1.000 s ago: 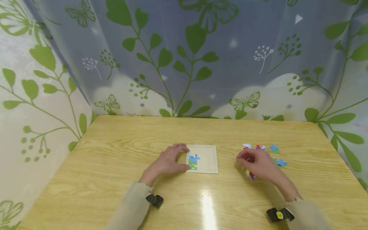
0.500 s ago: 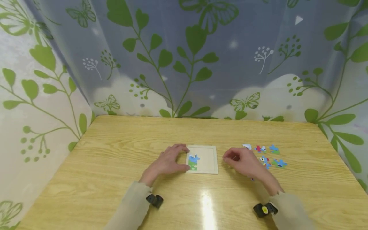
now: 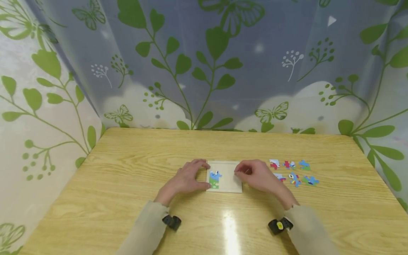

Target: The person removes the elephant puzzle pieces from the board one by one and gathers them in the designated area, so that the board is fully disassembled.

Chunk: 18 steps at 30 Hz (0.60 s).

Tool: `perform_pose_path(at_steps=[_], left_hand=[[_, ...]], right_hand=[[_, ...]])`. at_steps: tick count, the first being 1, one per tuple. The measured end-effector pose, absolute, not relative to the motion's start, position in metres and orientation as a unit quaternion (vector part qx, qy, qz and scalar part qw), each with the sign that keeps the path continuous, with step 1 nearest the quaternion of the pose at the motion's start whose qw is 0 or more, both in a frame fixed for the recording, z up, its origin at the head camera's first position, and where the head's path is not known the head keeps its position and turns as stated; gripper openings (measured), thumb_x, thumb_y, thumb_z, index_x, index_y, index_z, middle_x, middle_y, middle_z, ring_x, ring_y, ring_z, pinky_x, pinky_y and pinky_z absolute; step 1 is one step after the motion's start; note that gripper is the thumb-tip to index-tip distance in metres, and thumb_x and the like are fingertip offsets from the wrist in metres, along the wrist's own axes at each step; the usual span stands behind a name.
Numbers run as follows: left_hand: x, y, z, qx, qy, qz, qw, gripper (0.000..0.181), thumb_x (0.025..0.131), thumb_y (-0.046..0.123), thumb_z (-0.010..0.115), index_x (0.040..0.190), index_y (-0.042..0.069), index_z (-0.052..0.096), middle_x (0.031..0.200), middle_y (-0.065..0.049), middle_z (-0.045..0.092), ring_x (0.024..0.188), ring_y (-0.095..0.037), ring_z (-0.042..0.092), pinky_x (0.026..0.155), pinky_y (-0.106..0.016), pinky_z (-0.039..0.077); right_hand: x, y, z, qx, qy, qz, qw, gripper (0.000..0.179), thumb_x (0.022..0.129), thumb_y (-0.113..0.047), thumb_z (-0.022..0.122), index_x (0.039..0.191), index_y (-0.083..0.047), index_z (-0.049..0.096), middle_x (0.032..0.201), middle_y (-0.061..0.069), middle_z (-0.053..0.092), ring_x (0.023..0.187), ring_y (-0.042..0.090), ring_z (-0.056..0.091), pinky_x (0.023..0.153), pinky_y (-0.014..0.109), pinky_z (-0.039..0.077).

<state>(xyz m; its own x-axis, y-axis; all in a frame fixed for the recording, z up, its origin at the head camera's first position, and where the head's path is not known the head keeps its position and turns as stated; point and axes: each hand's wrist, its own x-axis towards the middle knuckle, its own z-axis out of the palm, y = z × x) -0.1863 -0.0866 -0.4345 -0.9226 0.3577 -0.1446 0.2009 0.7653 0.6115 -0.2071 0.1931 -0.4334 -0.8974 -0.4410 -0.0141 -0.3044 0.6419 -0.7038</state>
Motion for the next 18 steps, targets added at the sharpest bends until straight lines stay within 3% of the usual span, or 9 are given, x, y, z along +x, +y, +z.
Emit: perform_pose_path(at_steps=[18], left_hand=[[-0.188,-0.086,-0.434,0.148,0.933,0.303,0.128,0.058,0.087,0.036,0.078,0.138,0.019,0.057,0.162,-0.008,0.041,0.148,-0.038,0.038,0.118,-0.067,0.026]], right_hand=[[-0.221,0.152,-0.437,-0.249,0.889,-0.371,0.096,0.006,0.096,-0.015,0.07,0.099,-0.012,0.074,0.087,0.001,0.07,0.074,0.01,0.059,0.066,0.024,0.048]])
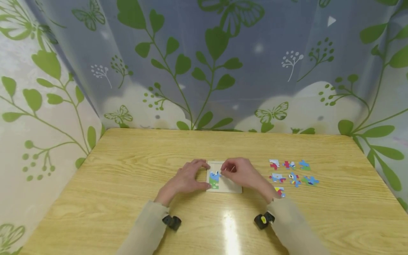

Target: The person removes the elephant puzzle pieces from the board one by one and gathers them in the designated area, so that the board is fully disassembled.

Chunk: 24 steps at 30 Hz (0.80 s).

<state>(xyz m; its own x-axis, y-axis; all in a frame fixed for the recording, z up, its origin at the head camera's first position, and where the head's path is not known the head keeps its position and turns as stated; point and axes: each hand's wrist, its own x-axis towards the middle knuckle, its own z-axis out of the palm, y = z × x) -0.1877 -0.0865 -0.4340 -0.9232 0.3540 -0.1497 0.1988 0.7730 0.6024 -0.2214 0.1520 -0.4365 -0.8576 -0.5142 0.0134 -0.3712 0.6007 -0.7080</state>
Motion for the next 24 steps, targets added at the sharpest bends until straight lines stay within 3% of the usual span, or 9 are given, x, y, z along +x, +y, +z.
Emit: perform_pose_path(at_steps=[12,24], left_hand=[[-0.187,-0.086,-0.434,0.147,0.932,0.305,0.128,0.058,0.088,0.037,0.078,0.139,0.02,0.057,0.162,-0.007,0.04,0.148,-0.037,0.037,0.118,-0.068,0.025],[-0.188,-0.086,-0.435,0.146,0.932,0.307,0.126,0.057,0.088,0.036,0.078,0.138,0.019,0.057,0.162,-0.007,0.04,0.148,-0.038,0.037,0.118,-0.068,0.026]], right_hand=[[-0.227,0.141,-0.439,-0.268,0.891,-0.348,0.113,0.016,0.091,-0.013,0.074,0.106,-0.007,0.075,0.078,0.0,0.065,0.066,0.01,0.054,0.059,0.023,0.044],[-0.226,0.136,-0.438,-0.263,0.897,-0.334,0.123,0.017,0.089,-0.015,0.077,0.105,-0.007,0.074,0.076,-0.001,0.063,0.066,0.011,0.053,0.06,0.024,0.042]])
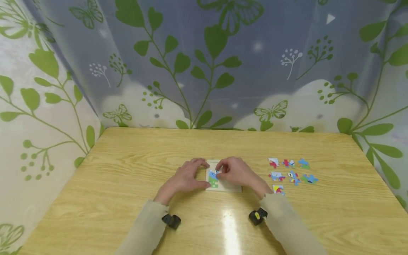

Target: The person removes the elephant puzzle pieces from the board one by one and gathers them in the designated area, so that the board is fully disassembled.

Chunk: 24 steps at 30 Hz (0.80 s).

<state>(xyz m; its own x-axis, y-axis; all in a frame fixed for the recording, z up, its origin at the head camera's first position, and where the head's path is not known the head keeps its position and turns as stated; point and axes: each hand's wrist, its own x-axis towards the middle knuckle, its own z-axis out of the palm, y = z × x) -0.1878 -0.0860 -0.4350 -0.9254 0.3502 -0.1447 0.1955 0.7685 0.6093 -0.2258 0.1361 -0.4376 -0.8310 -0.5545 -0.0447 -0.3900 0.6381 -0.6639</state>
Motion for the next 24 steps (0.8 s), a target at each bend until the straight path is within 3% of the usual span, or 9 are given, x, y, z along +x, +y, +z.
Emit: perform_pose_path(at_steps=[24], left_hand=[[-0.1896,-0.0849,-0.4349,0.145,0.933,0.304,0.125,0.057,0.087,0.037,0.079,0.137,0.02,0.058,0.161,-0.007,0.042,0.145,-0.038,0.04,0.116,-0.066,0.029]], right_hand=[[-0.2234,0.135,-0.4398,-0.24,0.887,-0.374,0.123,0.016,0.088,-0.008,0.077,0.101,-0.009,0.067,0.085,0.003,0.067,0.075,0.013,0.059,0.068,0.026,0.047]])
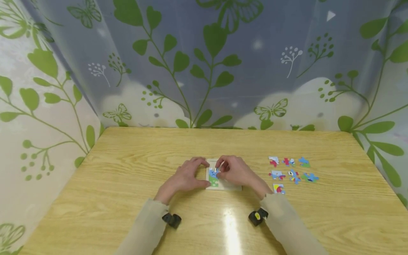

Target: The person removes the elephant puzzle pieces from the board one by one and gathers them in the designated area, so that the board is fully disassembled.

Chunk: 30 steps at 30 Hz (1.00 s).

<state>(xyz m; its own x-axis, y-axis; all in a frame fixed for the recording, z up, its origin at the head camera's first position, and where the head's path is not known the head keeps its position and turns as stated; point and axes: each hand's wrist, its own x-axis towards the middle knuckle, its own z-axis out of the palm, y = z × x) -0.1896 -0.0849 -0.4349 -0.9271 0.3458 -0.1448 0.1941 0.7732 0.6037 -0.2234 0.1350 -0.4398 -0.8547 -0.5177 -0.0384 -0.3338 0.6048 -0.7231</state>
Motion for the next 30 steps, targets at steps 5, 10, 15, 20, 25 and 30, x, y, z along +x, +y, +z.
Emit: perform_pose_path(at_steps=[5,10,15,20,25,30], left_hand=[[-0.1895,-0.0845,-0.4344,0.14,0.932,0.309,0.126,0.056,0.087,0.036,0.079,0.136,0.02,0.058,0.16,-0.006,0.043,0.144,-0.037,0.04,0.115,-0.066,0.029],[-0.19,-0.0838,-0.4337,0.133,0.932,0.312,0.125,0.056,0.086,0.035,0.081,0.135,0.019,0.06,0.159,-0.007,0.044,0.142,-0.037,0.042,0.115,-0.064,0.031],[-0.19,-0.0831,-0.4334,0.129,0.931,0.317,0.126,0.055,0.085,0.034,0.081,0.134,0.019,0.06,0.158,-0.006,0.045,0.142,-0.037,0.042,0.114,-0.063,0.031],[-0.1896,-0.083,-0.4331,0.126,0.931,0.32,0.127,0.055,0.085,0.034,0.081,0.133,0.018,0.06,0.159,-0.006,0.044,0.143,-0.037,0.042,0.115,-0.064,0.031],[-0.1897,-0.083,-0.4332,0.126,0.931,0.319,0.128,0.055,0.085,0.034,0.081,0.133,0.019,0.06,0.158,-0.005,0.044,0.143,-0.036,0.041,0.115,-0.064,0.03],[-0.1897,-0.083,-0.4338,0.127,0.93,0.32,0.13,0.055,0.085,0.034,0.081,0.134,0.02,0.06,0.158,-0.004,0.045,0.143,-0.035,0.041,0.115,-0.064,0.03]], right_hand=[[-0.2228,0.1355,-0.4397,-0.24,0.885,-0.379,0.122,0.016,0.088,-0.007,0.076,0.1,-0.011,0.067,0.084,0.003,0.067,0.075,0.014,0.059,0.069,0.028,0.046],[-0.2227,0.1349,-0.4396,-0.241,0.883,-0.386,0.119,0.012,0.09,-0.005,0.072,0.1,-0.012,0.068,0.085,0.004,0.069,0.074,0.013,0.06,0.068,0.028,0.046],[-0.223,0.134,-0.4388,-0.233,0.884,-0.388,0.117,0.011,0.089,-0.007,0.073,0.098,-0.012,0.069,0.083,0.003,0.071,0.074,0.013,0.062,0.067,0.029,0.046],[-0.2233,0.132,-0.438,-0.22,0.889,-0.384,0.118,0.01,0.089,-0.009,0.075,0.098,-0.012,0.071,0.082,0.003,0.072,0.074,0.012,0.062,0.067,0.03,0.046],[-0.2232,0.1308,-0.4367,-0.207,0.89,-0.387,0.124,0.01,0.089,-0.01,0.075,0.097,-0.011,0.071,0.082,0.004,0.073,0.073,0.013,0.062,0.067,0.03,0.046],[-0.2222,0.1329,-0.4359,-0.198,0.885,-0.4,0.133,0.009,0.09,-0.012,0.075,0.098,-0.011,0.072,0.084,0.005,0.073,0.076,0.014,0.063,0.07,0.031,0.047]])
